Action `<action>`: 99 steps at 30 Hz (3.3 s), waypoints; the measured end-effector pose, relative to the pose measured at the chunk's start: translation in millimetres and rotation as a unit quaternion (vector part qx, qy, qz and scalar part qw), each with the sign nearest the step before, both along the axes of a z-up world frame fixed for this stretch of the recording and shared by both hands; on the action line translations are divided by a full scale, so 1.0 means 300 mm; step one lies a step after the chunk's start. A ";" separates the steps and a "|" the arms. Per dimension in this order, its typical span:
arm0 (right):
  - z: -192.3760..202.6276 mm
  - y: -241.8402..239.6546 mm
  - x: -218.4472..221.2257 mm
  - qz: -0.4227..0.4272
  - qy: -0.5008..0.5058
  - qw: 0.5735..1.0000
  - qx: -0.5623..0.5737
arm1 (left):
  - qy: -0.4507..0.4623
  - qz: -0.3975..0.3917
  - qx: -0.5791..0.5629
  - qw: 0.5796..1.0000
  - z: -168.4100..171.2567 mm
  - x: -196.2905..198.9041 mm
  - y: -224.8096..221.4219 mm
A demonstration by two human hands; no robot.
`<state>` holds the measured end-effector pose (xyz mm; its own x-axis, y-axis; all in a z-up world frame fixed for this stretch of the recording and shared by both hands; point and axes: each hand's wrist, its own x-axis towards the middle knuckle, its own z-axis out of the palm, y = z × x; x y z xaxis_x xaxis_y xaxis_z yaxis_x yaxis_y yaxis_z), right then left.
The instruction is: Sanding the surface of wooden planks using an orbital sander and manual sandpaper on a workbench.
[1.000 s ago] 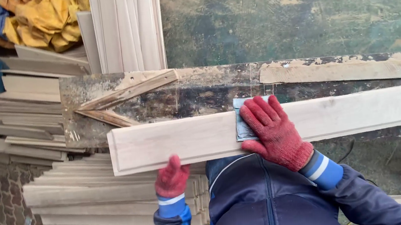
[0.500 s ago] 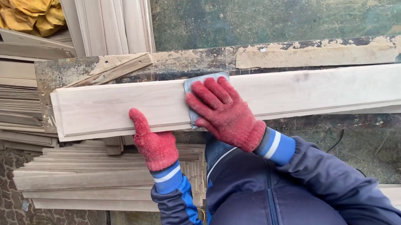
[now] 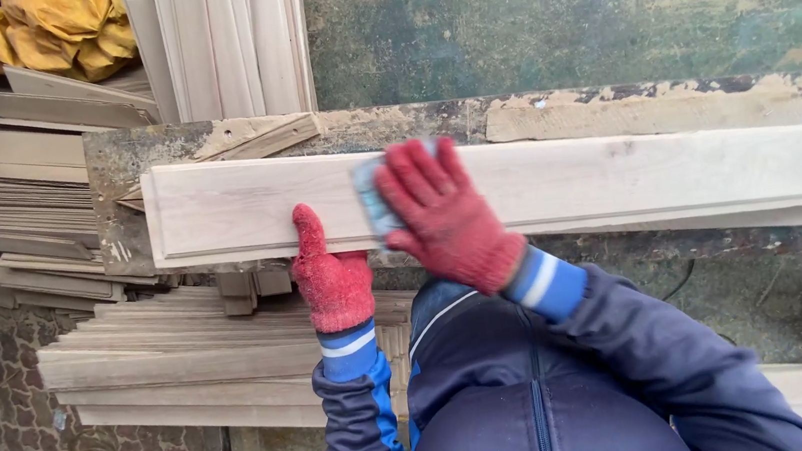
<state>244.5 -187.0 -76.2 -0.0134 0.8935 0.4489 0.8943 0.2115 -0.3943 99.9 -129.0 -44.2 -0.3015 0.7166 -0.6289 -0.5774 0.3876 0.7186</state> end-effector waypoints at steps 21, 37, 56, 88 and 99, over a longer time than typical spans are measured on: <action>-0.001 -0.069 0.084 -0.046 -0.001 0.997 -0.059 | -0.011 0.006 -0.065 0.998 -0.023 -0.020 0.054; -0.232 -0.545 0.575 -0.115 -0.023 0.986 -0.118 | 0.092 0.020 0.069 0.993 0.049 -0.050 -0.032; -0.223 -0.542 0.581 -0.071 -0.032 0.992 -0.101 | 0.086 -0.037 0.057 0.994 0.032 -0.117 -0.029; -0.212 -0.727 0.780 -0.018 -0.001 0.991 -0.131 | 0.105 -0.041 0.132 0.985 0.203 -0.052 -0.141; -0.311 -0.953 1.065 -0.179 0.103 0.975 -0.078 | 0.546 -0.328 0.383 0.669 -0.222 0.040 -0.292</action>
<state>564.1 -473.0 -169.4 0.3888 0.8818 0.2671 0.7982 -0.1776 -0.5756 112.0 -216.8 -110.8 0.2548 0.9063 0.3373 0.5677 -0.4225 0.7065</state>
